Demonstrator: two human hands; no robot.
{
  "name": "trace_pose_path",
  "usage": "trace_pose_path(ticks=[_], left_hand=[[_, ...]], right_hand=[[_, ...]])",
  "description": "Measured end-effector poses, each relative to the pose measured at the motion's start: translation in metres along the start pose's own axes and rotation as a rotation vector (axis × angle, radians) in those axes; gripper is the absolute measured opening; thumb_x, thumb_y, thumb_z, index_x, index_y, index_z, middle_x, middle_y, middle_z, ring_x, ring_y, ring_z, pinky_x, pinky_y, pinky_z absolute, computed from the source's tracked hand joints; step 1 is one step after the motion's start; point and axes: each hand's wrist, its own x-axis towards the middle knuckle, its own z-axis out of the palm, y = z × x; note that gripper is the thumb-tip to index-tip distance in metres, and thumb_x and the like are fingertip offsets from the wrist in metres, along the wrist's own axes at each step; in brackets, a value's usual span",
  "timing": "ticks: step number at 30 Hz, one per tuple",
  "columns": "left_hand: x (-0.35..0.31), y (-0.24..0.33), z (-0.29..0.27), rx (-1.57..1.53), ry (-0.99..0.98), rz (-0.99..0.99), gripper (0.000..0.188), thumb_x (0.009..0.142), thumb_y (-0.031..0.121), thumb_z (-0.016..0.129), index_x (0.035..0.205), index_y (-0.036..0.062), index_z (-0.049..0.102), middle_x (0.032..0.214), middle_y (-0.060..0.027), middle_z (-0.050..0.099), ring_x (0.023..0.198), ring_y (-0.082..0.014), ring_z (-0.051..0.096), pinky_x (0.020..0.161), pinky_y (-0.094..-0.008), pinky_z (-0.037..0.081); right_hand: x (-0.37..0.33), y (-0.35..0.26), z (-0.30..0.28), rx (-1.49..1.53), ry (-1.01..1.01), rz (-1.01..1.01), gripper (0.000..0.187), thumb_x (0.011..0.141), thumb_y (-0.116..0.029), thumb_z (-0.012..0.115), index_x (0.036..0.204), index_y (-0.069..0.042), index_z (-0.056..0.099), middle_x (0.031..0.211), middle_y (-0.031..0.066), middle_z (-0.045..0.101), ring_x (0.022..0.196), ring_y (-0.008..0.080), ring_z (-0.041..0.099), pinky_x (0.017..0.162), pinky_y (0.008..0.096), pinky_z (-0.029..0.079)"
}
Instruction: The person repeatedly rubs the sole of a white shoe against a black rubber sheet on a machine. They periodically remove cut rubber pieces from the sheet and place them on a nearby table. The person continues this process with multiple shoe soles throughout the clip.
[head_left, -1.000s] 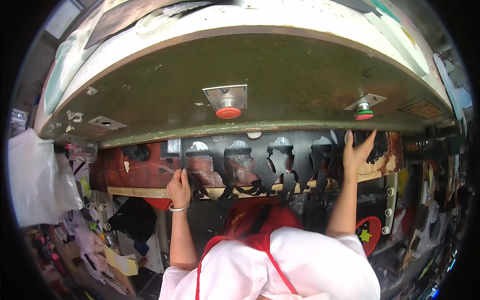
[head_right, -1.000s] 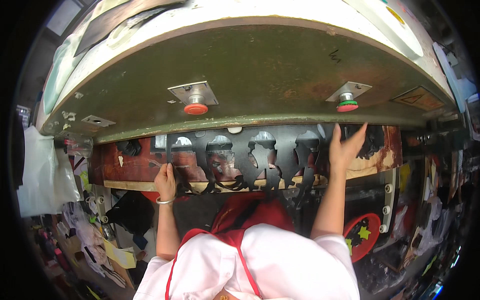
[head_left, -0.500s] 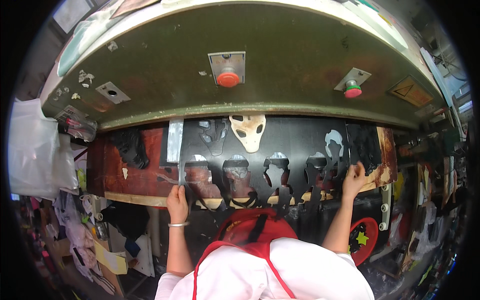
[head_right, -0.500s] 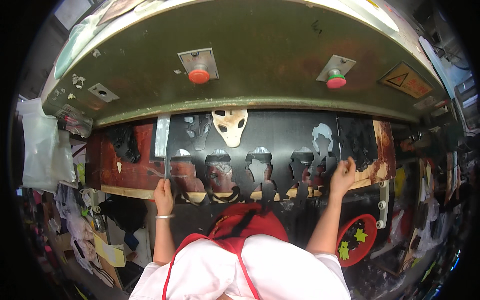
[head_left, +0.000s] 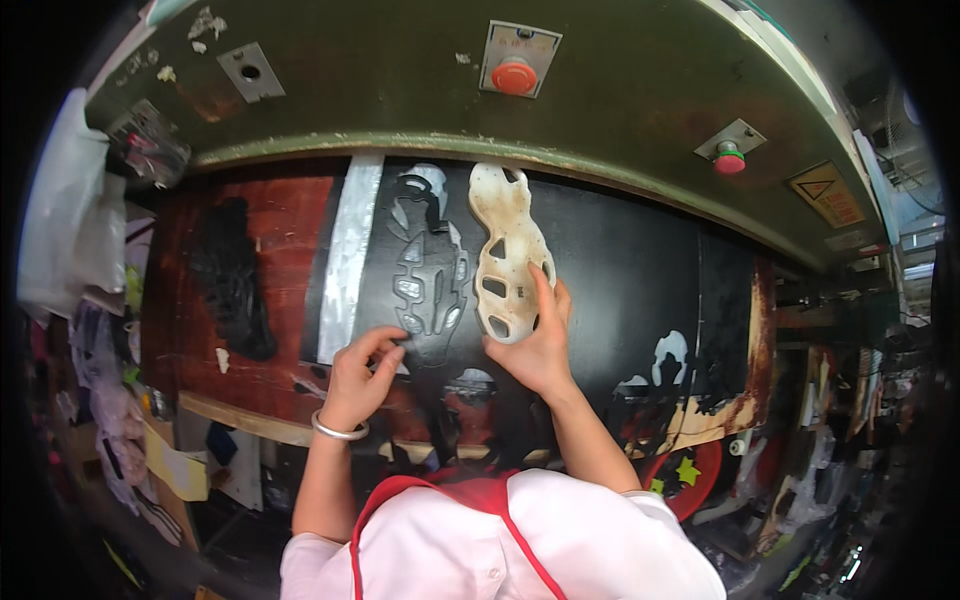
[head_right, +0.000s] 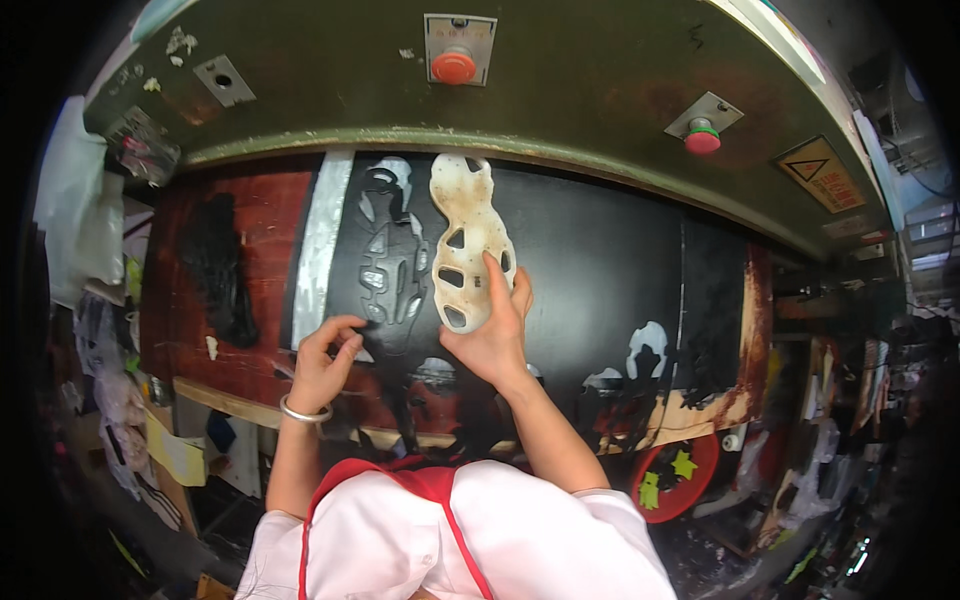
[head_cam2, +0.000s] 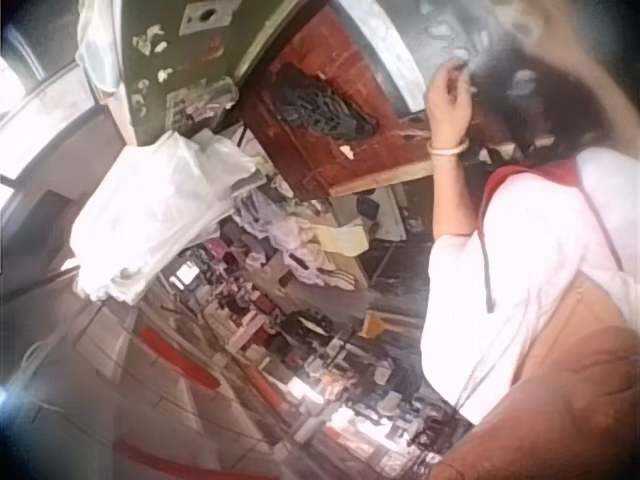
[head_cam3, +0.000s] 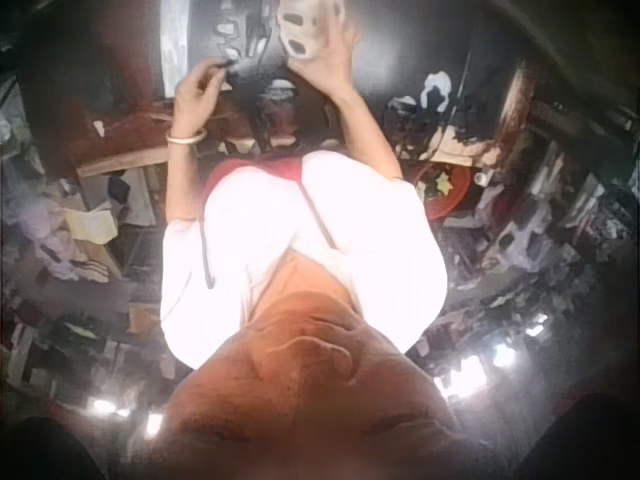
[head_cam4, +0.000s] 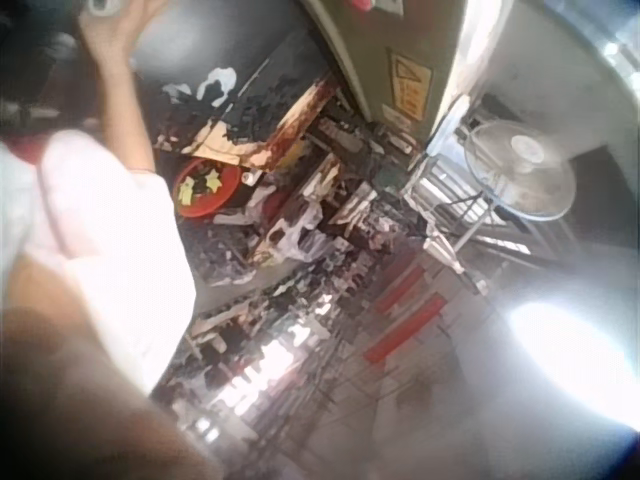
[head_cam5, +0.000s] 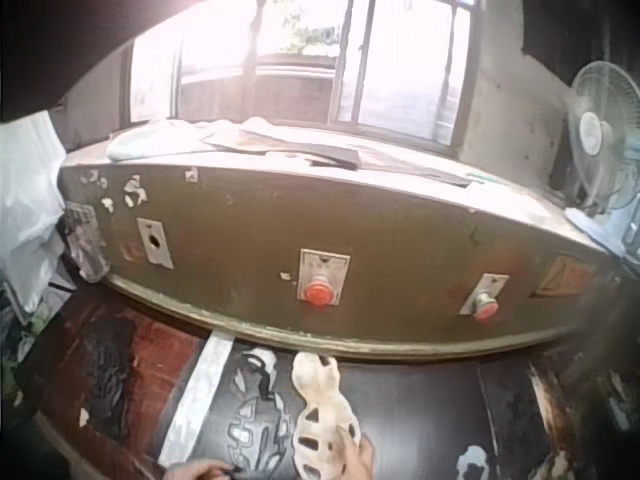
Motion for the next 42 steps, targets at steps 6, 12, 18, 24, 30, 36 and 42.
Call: trace_pose_path(ticks=[6, 12, 18, 24, 30, 36, 42], left_hand=[[0.034, 0.032, 0.065, -0.248, -0.493, -0.244, 0.026, 0.094, 0.027, 0.060, 0.095, 0.0008, 0.064, 0.069, -0.0088, 0.064, 0.058, -0.0155, 0.062, 0.056, -0.0318, 0.049], [0.050, 0.034, 0.125, 0.182, -0.353, 0.186, 0.032, 0.090, 0.028, 0.064, 0.073, 0.0016, 0.059, 0.061, -0.0201, 0.061, 0.059, -0.0388, 0.063, 0.057, -0.0469, 0.050], [0.047, 0.022, 0.128, 0.245, -0.314, 0.274, 0.025, 0.085, 0.026, 0.069, 0.076, 0.0042, 0.058, 0.060, -0.0167, 0.061, 0.058, -0.0364, 0.063, 0.054, -0.0461, 0.049], [0.058, 0.030, 0.117, 0.045, -0.495, 0.101, 0.019, 0.087, 0.023, 0.067, 0.085, 0.0048, 0.062, 0.062, -0.0142, 0.062, 0.060, -0.0319, 0.063, 0.056, -0.0407, 0.049], [0.036, 0.063, 0.051, -0.306, -0.579, -0.022, 0.014, 0.089, 0.012, 0.066, 0.097, 0.0008, 0.065, 0.077, -0.0094, 0.066, 0.067, -0.0160, 0.067, 0.060, -0.0280, 0.051], [-0.002, 0.019, -0.003, -0.277, -0.118, -0.212, 0.012, 0.090, 0.003, 0.061, 0.101, -0.0014, 0.064, 0.082, -0.0084, 0.066, 0.070, -0.0111, 0.064, 0.063, -0.0237, 0.051], [-0.047, 0.011, -0.091, 0.850, 0.457, 0.048, 0.017, 0.093, 0.008, 0.058, 0.107, -0.0011, 0.061, 0.096, -0.0183, 0.062, 0.085, -0.0346, 0.059, 0.083, -0.0416, 0.046]], right_hand=[[0.016, 0.001, -0.055, 1.084, -0.058, 0.344, 0.100, 0.064, 0.003, 0.079, 0.148, -0.004, 0.026, 0.122, 0.0204, 0.056, 0.109, 0.0261, 0.059, 0.093, 0.0338, 0.049], [0.025, 0.014, -0.065, 1.344, -0.037, 0.401, 0.086, 0.069, 0.002, 0.074, 0.143, -0.001, 0.031, 0.116, 0.0204, 0.058, 0.104, 0.0232, 0.060, 0.090, 0.0303, 0.048], [0.026, 0.015, -0.076, 1.037, 0.094, 0.145, 0.077, 0.070, 0.003, 0.076, 0.135, -0.006, 0.035, 0.121, 0.0159, 0.055, 0.102, 0.0190, 0.059, 0.086, 0.0290, 0.049], [0.008, 0.029, -0.083, 0.646, 0.217, -0.006, 0.077, 0.065, 0.007, 0.075, 0.130, -0.006, 0.036, 0.122, 0.0151, 0.052, 0.115, 0.0240, 0.055, 0.095, 0.0334, 0.047], [0.008, 0.036, -0.053, -0.134, 0.271, -0.014, 0.091, 0.054, -0.010, 0.085, 0.134, -0.008, 0.041, 0.136, 0.0233, 0.039, 0.129, 0.0374, 0.041, 0.108, 0.0402, 0.035], [0.001, 0.074, -0.046, -0.198, 0.245, -0.060, 0.103, 0.057, -0.015, 0.087, 0.143, -0.005, 0.033, 0.141, 0.0267, 0.035, 0.133, 0.0403, 0.035, 0.110, 0.0434, 0.033], [0.060, 0.010, -0.106, 0.125, 0.528, -0.011, 0.089, 0.082, -0.029, 0.072, 0.147, 0.004, 0.022, 0.142, 0.0313, 0.032, 0.133, 0.0443, 0.030, 0.109, 0.0481, 0.031]])
